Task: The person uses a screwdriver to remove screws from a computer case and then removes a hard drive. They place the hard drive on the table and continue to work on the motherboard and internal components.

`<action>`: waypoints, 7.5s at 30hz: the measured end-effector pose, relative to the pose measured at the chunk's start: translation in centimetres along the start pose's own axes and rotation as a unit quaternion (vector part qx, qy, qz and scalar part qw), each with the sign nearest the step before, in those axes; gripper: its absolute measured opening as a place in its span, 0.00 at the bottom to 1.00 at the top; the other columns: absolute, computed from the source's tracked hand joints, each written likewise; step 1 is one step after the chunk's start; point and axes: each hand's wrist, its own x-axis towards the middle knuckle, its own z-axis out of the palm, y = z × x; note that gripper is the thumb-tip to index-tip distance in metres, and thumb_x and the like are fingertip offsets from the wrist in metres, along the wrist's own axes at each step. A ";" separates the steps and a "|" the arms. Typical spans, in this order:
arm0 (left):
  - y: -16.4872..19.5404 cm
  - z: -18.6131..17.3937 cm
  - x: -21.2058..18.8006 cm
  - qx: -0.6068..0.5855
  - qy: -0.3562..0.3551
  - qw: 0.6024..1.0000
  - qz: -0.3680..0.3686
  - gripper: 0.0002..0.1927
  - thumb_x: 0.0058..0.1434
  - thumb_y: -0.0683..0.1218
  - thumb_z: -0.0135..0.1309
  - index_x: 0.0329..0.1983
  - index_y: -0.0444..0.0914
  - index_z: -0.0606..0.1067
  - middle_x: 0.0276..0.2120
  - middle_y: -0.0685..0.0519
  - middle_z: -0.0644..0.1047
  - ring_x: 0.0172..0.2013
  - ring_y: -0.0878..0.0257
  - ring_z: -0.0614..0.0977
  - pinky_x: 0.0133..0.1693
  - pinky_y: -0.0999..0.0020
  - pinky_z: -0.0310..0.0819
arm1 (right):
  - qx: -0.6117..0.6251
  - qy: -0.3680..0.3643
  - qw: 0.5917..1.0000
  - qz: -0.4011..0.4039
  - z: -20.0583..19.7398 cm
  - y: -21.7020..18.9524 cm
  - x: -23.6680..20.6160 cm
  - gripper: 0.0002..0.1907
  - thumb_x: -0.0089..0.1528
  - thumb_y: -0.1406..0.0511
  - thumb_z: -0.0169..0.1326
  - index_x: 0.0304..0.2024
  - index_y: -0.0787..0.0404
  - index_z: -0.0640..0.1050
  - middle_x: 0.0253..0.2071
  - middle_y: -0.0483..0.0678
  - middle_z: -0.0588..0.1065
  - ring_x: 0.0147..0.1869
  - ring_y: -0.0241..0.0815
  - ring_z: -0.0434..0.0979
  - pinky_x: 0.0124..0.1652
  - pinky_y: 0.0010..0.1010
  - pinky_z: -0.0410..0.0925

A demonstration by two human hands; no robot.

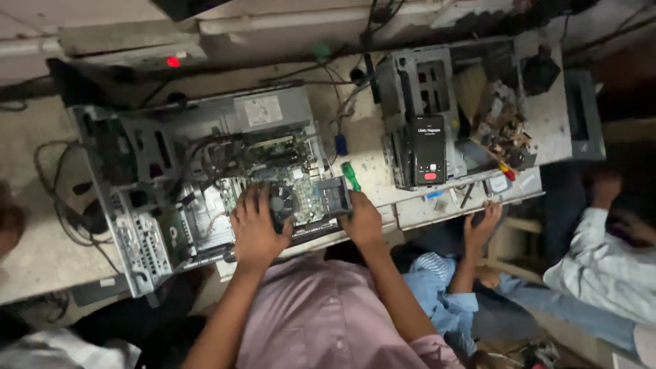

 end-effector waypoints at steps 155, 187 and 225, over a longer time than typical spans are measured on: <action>-12.8 7.2 6.7 0.145 0.034 0.987 0.057 0.13 0.73 0.42 0.59 0.57 0.35 0.76 0.54 0.43 0.74 0.56 0.47 0.75 0.56 0.56 0.72 | 0.168 -0.263 0.931 -0.189 8.5 -7.6 14.0 0.11 0.68 0.59 0.56 0.48 0.58 0.78 0.34 0.44 0.81 0.28 0.34 0.80 0.28 0.28 0.70; -12.9 5.9 6.3 0.129 0.099 0.985 0.063 0.09 0.66 0.36 0.56 0.48 0.36 0.73 0.49 0.46 0.73 0.53 0.47 0.73 0.51 0.49 0.65 | 0.102 -0.193 0.951 -0.218 9.3 -8.6 13.7 0.24 0.67 0.69 0.59 0.63 0.64 0.68 0.36 0.52 0.81 0.34 0.42 0.84 0.33 0.33 0.75; -13.1 5.9 6.3 0.112 0.096 0.987 0.060 0.13 0.58 0.36 0.60 0.47 0.39 0.79 0.45 0.51 0.75 0.51 0.50 0.74 0.46 0.50 0.64 | 0.029 -0.199 0.955 -0.219 9.4 -9.4 13.6 0.28 0.65 0.67 0.56 0.67 0.67 0.68 0.44 0.57 0.80 0.44 0.53 0.81 0.44 0.42 0.71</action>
